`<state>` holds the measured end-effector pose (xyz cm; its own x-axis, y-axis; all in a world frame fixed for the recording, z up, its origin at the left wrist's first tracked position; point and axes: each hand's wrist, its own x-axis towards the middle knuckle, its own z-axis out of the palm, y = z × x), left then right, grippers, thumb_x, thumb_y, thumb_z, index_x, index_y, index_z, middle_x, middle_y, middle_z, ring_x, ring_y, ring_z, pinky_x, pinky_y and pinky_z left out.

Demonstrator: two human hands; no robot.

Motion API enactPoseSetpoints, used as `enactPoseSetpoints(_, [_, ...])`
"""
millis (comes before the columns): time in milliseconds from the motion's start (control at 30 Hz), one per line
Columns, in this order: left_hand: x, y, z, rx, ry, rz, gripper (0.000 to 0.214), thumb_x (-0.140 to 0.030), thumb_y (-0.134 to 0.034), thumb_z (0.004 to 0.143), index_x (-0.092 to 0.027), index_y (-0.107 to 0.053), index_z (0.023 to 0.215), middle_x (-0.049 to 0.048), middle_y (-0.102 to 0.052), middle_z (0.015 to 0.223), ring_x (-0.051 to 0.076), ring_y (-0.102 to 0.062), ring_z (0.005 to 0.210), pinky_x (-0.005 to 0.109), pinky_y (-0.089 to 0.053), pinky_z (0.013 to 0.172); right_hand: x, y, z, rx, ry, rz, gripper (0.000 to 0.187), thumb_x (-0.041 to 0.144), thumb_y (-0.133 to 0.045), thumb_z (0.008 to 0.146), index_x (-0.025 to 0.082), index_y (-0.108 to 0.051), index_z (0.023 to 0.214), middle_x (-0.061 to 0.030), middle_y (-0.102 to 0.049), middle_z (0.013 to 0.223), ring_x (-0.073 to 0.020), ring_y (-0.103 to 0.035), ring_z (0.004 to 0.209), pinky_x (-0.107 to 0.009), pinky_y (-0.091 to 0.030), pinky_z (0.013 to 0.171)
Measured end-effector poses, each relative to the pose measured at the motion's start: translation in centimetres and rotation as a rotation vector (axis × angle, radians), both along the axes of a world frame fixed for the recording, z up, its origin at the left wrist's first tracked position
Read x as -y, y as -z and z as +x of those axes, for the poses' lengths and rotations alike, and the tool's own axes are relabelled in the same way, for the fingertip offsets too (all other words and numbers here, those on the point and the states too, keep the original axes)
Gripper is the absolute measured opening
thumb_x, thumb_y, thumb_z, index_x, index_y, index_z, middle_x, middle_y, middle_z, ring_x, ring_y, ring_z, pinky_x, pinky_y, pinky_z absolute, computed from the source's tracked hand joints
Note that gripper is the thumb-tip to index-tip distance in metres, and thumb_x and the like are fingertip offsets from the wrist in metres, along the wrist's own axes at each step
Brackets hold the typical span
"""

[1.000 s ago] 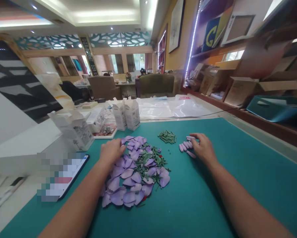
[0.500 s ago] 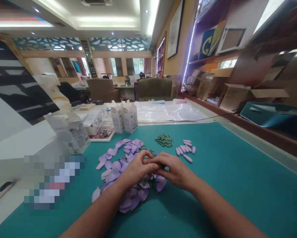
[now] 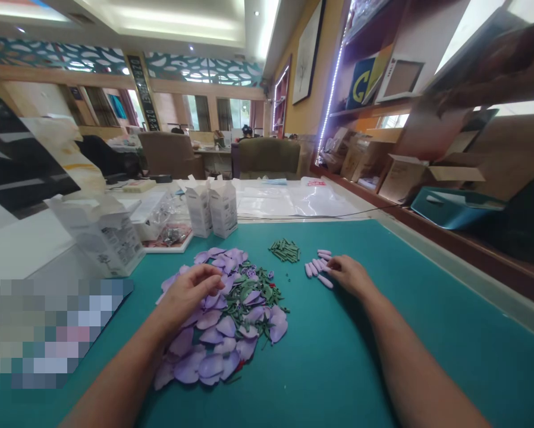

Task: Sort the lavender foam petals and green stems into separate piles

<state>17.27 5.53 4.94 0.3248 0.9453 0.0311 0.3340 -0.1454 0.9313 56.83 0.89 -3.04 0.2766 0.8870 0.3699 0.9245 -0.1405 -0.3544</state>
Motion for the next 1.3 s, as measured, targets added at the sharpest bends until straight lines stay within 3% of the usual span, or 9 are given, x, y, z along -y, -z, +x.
enactPoseSetpoints(100, [-0.2,-0.1,-0.1,0.011,0.0,-0.001,0.043,-0.057,-0.064,0.064,-0.019,-0.063,0.085,0.0052,-0.072,0.076,0.019,-0.061,0.066,0.028,-0.045,0.058,-0.1,0.3,-0.4,0.042,0.017,-0.008,0.015,0.034,-0.059,0.079,0.022,-0.069,0.081,-0.0042,-0.064,0.078,-0.0194,-0.059,0.074,-0.031,-0.043,0.067])
enactPoseSetpoints(233, [-0.2,-0.1,-0.2,0.033,0.008,0.013,0.04,-0.055,-0.064,0.066,-0.019,-0.064,0.083,0.0046,-0.072,0.074,0.018,-0.06,0.064,0.028,-0.045,0.059,-0.6,0.5,-2.3,0.109,0.039,0.035,0.032,0.045,-0.053,0.086,0.024,-0.069,0.105,-0.0108,-0.064,0.108,-0.0261,-0.057,0.098,-0.039,-0.044,0.081])
enactPoseSetpoints(367, [-0.3,-0.1,-0.5,0.045,0.0,0.023,0.037,-0.054,-0.063,0.068,-0.019,-0.063,0.081,0.0044,-0.071,0.075,0.018,-0.059,0.065,0.028,-0.046,0.062,-1.2,1.4,-4.6,0.181,-0.015,0.053,0.04,0.047,-0.058,0.083,0.024,-0.063,0.115,-0.0117,-0.057,0.129,-0.0305,-0.049,0.117,-0.046,-0.039,0.094])
enactPoseSetpoints(600, [-1.6,0.9,-1.6,0.08,-0.022,0.043,0.038,-0.054,-0.062,0.069,-0.017,-0.06,0.079,0.004,-0.07,0.075,0.016,-0.059,0.063,0.028,-0.046,0.064,-2.4,2.8,-4.5,0.297,-0.02,0.052,0.031,0.042,-0.048,0.089,0.023,-0.064,0.108,-0.0117,-0.062,0.122,-0.0291,-0.05,0.116,-0.047,-0.039,0.093])
enactPoseSetpoints(867, [-2.5,1.2,-3.2,0.091,-0.136,0.116,0.035,-0.051,-0.062,0.07,-0.016,-0.06,0.079,0.0039,-0.07,0.074,0.016,-0.06,0.067,0.029,-0.048,0.068,-3.1,3.3,-3.3,0.342,-0.005,0.071,0.034,0.041,-0.046,0.09,0.021,-0.064,0.111,-0.0101,-0.065,0.115,-0.0272,-0.054,0.107,-0.042,-0.043,0.089])
enactPoseSetpoints(1067, [-3.4,2.0,-4.2,-0.07,-0.215,0.205,0.028,-0.043,-0.054,0.075,-0.017,-0.062,0.077,0.0042,-0.071,0.075,0.018,-0.063,0.07,0.029,-0.049,0.068,-2.8,2.2,-4.6,0.29,0.021,0.16,0.038,0.046,-0.045,0.089,0.021,-0.065,0.108,-0.0124,-0.065,0.114,-0.0296,-0.055,0.105,-0.045,-0.044,0.088])
enactPoseSetpoints(1167, [-3.6,2.3,-4.5,-0.159,-0.217,0.229,0.025,-0.039,-0.053,0.075,-0.017,-0.065,0.08,0.0038,-0.072,0.078,0.019,-0.064,0.075,0.029,-0.048,0.072,-2.5,1.2,-3.7,0.241,0.012,0.194,0.038,0.042,-0.043,0.089,0.019,-0.065,0.109,-0.0134,-0.064,0.117,-0.0308,-0.054,0.109,-0.046,-0.043,0.093])
enactPoseSetpoints(1233, [-3.6,2.4,-4.6,-0.208,-0.205,0.239,0.025,-0.037,-0.053,0.076,-0.018,-0.067,0.083,0.0035,-0.073,0.081,0.02,-0.065,0.079,0.03,-0.048,0.075,-2.1,0.8,-1.7,0.227,0.109,0.194,0.044,0.043,-0.04,0.089,0.016,-0.064,0.114,-0.0173,-0.061,0.123,-0.0341,-0.052,0.116,-0.05,-0.041,0.097])
enactPoseSetpoints(1300, [-3.7,2.4,-4.6,-0.261,-0.197,0.256,0.027,-0.038,-0.052,0.077,-0.018,-0.068,0.085,0.0036,-0.073,0.084,0.021,-0.065,0.082,0.03,-0.048,0.076,-1.5,0.8,0.9,0.187,0.316,0.12,0.054,0.046,-0.037,0.091,0.012,-0.061,0.124,-0.0228,-0.054,0.132,-0.0396,-0.047,0.123,-0.054,-0.039,0.098])
